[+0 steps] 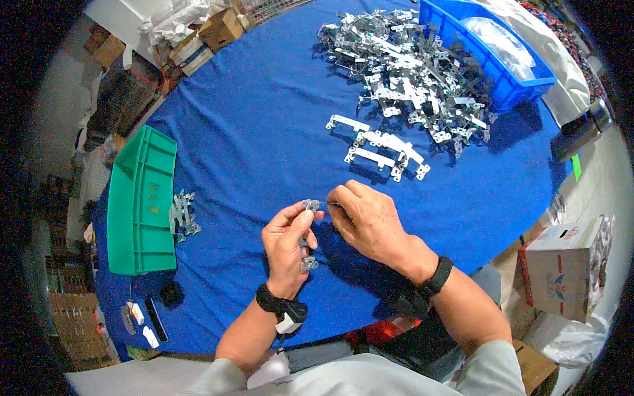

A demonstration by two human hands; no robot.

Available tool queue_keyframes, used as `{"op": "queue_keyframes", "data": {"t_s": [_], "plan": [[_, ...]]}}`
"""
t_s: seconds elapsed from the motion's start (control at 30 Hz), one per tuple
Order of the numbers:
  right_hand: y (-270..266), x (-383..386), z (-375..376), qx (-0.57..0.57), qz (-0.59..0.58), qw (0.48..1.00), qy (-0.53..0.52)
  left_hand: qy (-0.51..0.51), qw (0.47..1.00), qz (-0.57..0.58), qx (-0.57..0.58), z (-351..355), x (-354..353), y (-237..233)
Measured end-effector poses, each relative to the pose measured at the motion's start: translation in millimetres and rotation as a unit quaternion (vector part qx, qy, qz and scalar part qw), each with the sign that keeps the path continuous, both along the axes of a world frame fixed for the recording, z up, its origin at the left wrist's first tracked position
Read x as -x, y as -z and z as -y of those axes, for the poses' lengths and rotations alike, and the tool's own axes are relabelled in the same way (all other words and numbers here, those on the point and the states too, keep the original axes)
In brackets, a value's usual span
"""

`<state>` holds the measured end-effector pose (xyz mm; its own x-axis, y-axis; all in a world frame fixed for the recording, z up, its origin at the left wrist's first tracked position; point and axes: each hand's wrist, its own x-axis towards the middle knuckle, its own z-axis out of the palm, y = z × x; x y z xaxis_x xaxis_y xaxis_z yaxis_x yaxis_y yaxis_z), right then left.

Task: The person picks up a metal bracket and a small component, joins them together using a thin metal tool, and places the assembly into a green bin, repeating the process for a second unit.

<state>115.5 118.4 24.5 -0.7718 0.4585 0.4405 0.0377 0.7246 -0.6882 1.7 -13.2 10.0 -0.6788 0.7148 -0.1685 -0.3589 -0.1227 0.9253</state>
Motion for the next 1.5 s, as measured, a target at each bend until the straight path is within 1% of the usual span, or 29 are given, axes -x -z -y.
{"op": "queue_keyframes", "data": {"t_s": [0.3,0.47,0.53,0.7,0.77,0.87,1.17,1.33,1.37,1.5], "plan": [[3.5,-1.2,1.6,-0.02,0.008,1.0,0.015,-0.031,0.998,-0.059,0.005,-4.3,-9.2,0.1],[5.5,-2.1,1.1,-0.039,0.009,0.999,0.024,-0.006,0.999,-0.04,-0.006,-1.4,-5.3,2.3],[6.9,-1.7,0.8,-0.03,0.004,0.999,0.02,-0.022,0.998,-0.06,-0.017,-2.7,-6.2,2.6],[5.5,0.6,1.3,-0.024,-0.004,1.0,0.02,-0.02,0.998,-0.052,0.013,-1.5,-4.1,-1.5],[1.5,0.9,0.8,-0.021,-0.004,1.0,0.016,-0.024,1.0,-0.02,0.005,-0.7,-3.3,-3.3],[2.8,2.0,-0.3,-0.036,0.002,0.999,0.022,-0.019,1.0,-0.014,-0.009,-0.9,-2.3,-3.0],[3.9,2.3,1.4,-0.024,-0.01,1.0,0.009,-0.02,0.999,-0.03,-0.019,-0.9,-1.5,1.8],[6.5,4.9,4.5,-0.047,0.009,0.999,0.013,-0.027,0.999,-0.032,-0.005,-0.8,-3.3,-1.0],[7.2,5.8,5.0,-0.058,-0.003,0.998,0.016,-0.035,0.999,-0.032,0.005,-1.5,-3.8,-1.0],[7.1,6.4,5.7,-0.088,-0.01,0.996,0.016,-0.027,0.999,-0.031,-0.028,-0.9,-1.9,4.2]]}}
